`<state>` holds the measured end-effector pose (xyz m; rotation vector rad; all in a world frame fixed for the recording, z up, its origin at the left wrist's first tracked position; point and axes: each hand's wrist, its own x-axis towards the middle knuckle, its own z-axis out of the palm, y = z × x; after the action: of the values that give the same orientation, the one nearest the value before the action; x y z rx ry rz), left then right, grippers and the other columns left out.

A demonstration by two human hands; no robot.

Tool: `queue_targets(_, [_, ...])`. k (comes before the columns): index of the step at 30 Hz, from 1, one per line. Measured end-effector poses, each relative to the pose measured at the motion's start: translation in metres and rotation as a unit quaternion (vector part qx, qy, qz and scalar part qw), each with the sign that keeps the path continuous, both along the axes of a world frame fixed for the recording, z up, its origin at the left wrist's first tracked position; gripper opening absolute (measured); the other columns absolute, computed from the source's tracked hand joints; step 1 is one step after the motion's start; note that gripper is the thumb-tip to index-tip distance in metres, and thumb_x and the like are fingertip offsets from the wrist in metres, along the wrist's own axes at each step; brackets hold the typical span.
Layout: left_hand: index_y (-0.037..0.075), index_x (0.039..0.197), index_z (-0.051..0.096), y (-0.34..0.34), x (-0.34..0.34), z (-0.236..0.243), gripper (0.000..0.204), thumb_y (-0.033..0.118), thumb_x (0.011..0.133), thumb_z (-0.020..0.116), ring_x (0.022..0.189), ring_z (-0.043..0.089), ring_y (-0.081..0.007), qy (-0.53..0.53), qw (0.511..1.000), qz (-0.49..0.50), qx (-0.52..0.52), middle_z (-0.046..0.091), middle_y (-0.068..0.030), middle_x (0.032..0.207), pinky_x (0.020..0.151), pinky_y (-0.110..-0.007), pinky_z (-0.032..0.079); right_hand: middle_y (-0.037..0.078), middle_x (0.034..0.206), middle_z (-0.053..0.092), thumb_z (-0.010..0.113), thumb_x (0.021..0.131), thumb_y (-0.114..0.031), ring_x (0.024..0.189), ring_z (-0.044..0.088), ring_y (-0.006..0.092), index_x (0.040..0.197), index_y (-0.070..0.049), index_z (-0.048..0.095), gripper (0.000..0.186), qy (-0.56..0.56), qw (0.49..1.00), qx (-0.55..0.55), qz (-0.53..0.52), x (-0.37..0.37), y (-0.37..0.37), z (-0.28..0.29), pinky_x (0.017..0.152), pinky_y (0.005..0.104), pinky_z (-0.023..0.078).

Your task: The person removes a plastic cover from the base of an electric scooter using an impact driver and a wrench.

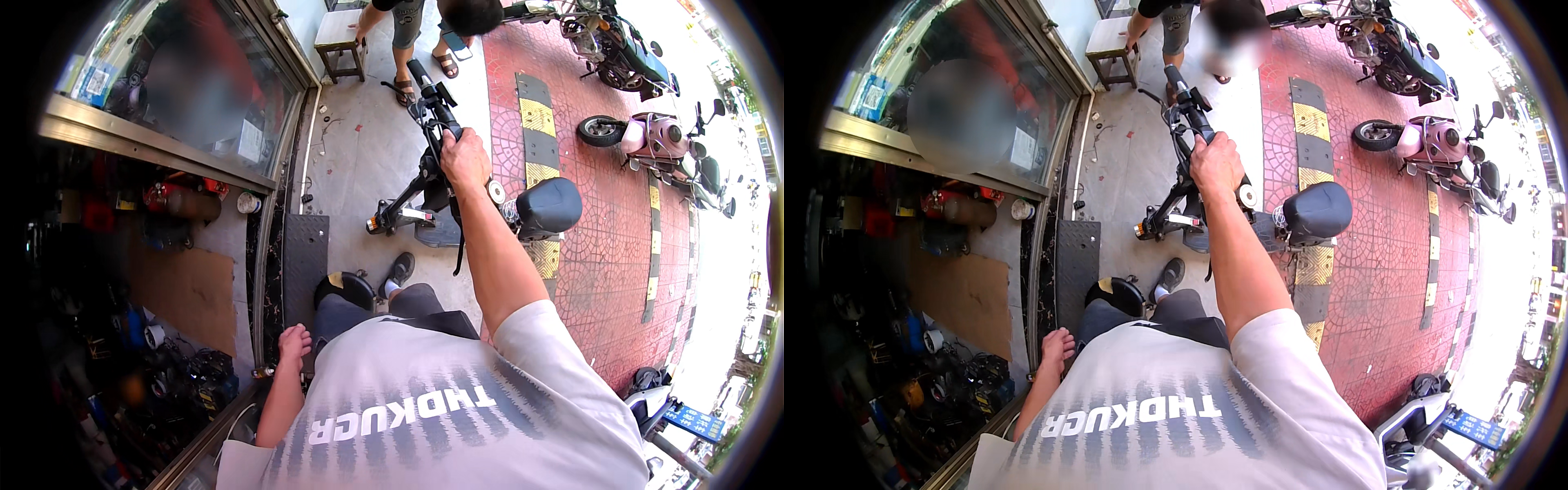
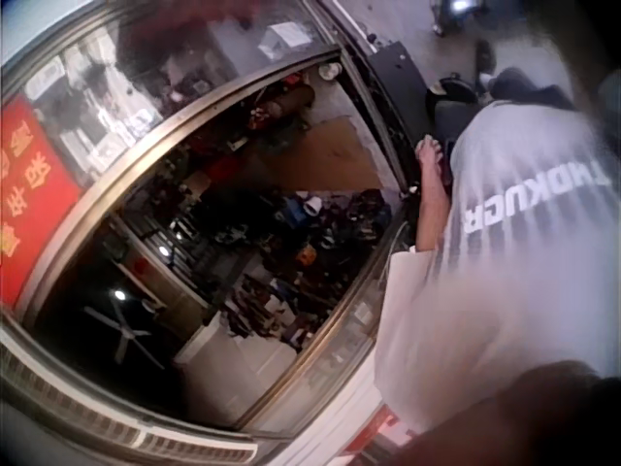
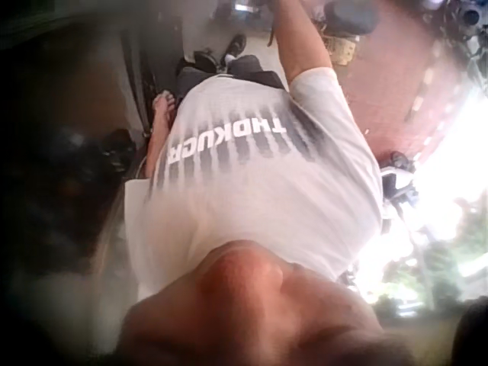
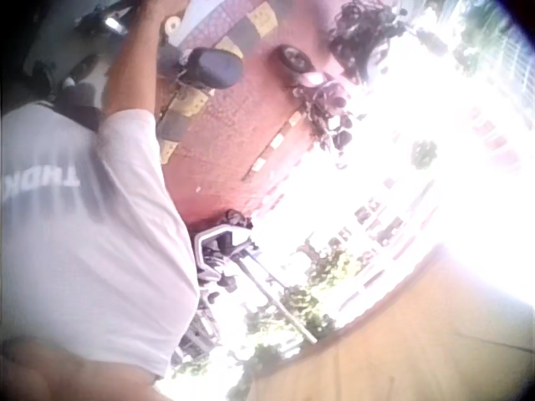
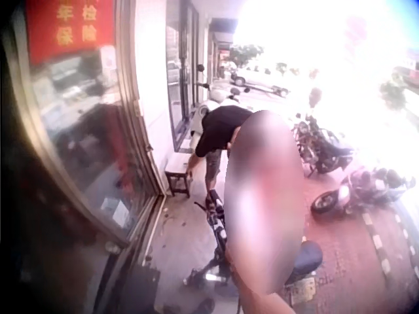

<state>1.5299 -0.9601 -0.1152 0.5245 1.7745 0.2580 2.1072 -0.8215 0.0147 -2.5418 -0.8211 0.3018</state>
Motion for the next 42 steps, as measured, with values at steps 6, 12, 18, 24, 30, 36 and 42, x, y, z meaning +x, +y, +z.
queue_targets(6, [0.010, 0.105, 0.067, 0.100, 0.048, 0.042, 0.019, 0.029, 0.101, 0.065, 0.068, 0.057, -0.0104, 0.025, 0.997, -0.079, 0.012, 0.062, 0.0011, 0.082, 0.061, -0.029, 0.049, 0.020, 0.116, 0.067, 0.065, 0.098, -0.042, 0.108, 0.066, 0.0395, 0.118, -0.004, 0.062, 0.044, 0.044, 0.999, 0.023, -0.009, -0.011, -0.005, 0.014, 0.091, 0.0514, 0.053])
queue_targets(12, [0.006, 0.106, 0.071, 0.220, 0.154, 0.036, 0.018, 0.021, 0.098, 0.069, 0.073, 0.057, -0.0094, -0.017, 0.955, -0.262, 0.135, 0.066, -0.0007, 0.088, 0.065, -0.026, 0.048, 0.016, 0.106, 0.065, 0.066, 0.096, -0.035, 0.100, 0.065, 0.0362, 0.122, -0.006, 0.061, 0.039, 0.016, 0.990, 0.139, -0.028, -0.017, -0.026, 0.007, 0.086, 0.0496, 0.053])
queue_targets(18, [-0.001, 0.120, 0.067, 0.347, 0.365, 0.139, 0.029, 0.016, 0.097, 0.067, 0.101, 0.067, -0.0259, 0.000, 0.703, -0.560, 0.439, 0.067, -0.0148, 0.116, 0.092, -0.037, 0.053, 0.013, 0.110, 0.070, 0.069, 0.089, -0.029, 0.105, 0.067, 0.0330, 0.121, -0.007, 0.065, 0.039, 0.044, 0.981, 0.159, -0.103, -0.014, -0.032, 0.010, 0.091, 0.0460, 0.053])
queue_targets(24, [0.002, 0.117, 0.066, 0.397, 0.538, 0.186, 0.027, 0.016, 0.094, 0.069, 0.119, 0.058, -0.0373, -0.152, 0.386, -0.663, 0.623, 0.064, -0.0165, 0.127, 0.101, -0.046, 0.046, 0.014, 0.117, 0.071, 0.070, 0.084, -0.036, 0.111, 0.067, 0.0337, 0.123, -0.010, 0.067, 0.047, 0.131, 0.974, 0.147, -0.116, -0.007, -0.019, 0.029, 0.095, 0.0440, 0.053])
queue_targets(30, [0.008, 0.092, 0.069, 0.429, 0.587, 0.129, 0.032, 0.037, 0.099, 0.060, 0.092, 0.062, -0.0341, -0.162, 0.208, -0.817, 0.512, 0.067, -0.0118, 0.092, 0.083, -0.047, 0.043, 0.011, 0.117, 0.073, 0.070, 0.083, -0.037, 0.109, 0.069, 0.0320, 0.121, -0.011, 0.069, 0.046, 0.184, 0.958, 0.127, -0.181, -0.009, -0.019, 0.039, 0.094, 0.0423, 0.054])
queue_targets(36, [0.010, 0.090, 0.068, 0.417, 0.569, 0.139, 0.038, 0.046, 0.099, 0.058, 0.093, 0.061, -0.0310, -0.184, 0.172, -0.797, 0.549, 0.065, -0.0094, 0.091, 0.085, -0.046, 0.040, 0.007, 0.107, 0.077, 0.079, 0.074, -0.030, 0.094, 0.072, 0.0220, 0.116, -0.008, 0.072, 0.048, 0.241, 0.918, 0.153, -0.275, -0.020, -0.026, 0.022, 0.088, 0.0352, 0.057])
queue_targets(42, [0.006, 0.107, 0.067, 0.388, 0.556, 0.165, 0.054, 0.058, 0.096, 0.059, 0.100, 0.061, -0.0302, -0.177, 0.094, -0.847, 0.492, 0.066, -0.0105, 0.104, 0.086, -0.047, 0.040, 0.008, 0.104, 0.074, 0.081, 0.073, -0.016, 0.096, 0.069, 0.0177, 0.117, -0.002, 0.071, 0.047, 0.359, 0.847, 0.217, -0.325, -0.032, -0.072, 0.001, 0.089, 0.0323, 0.055])
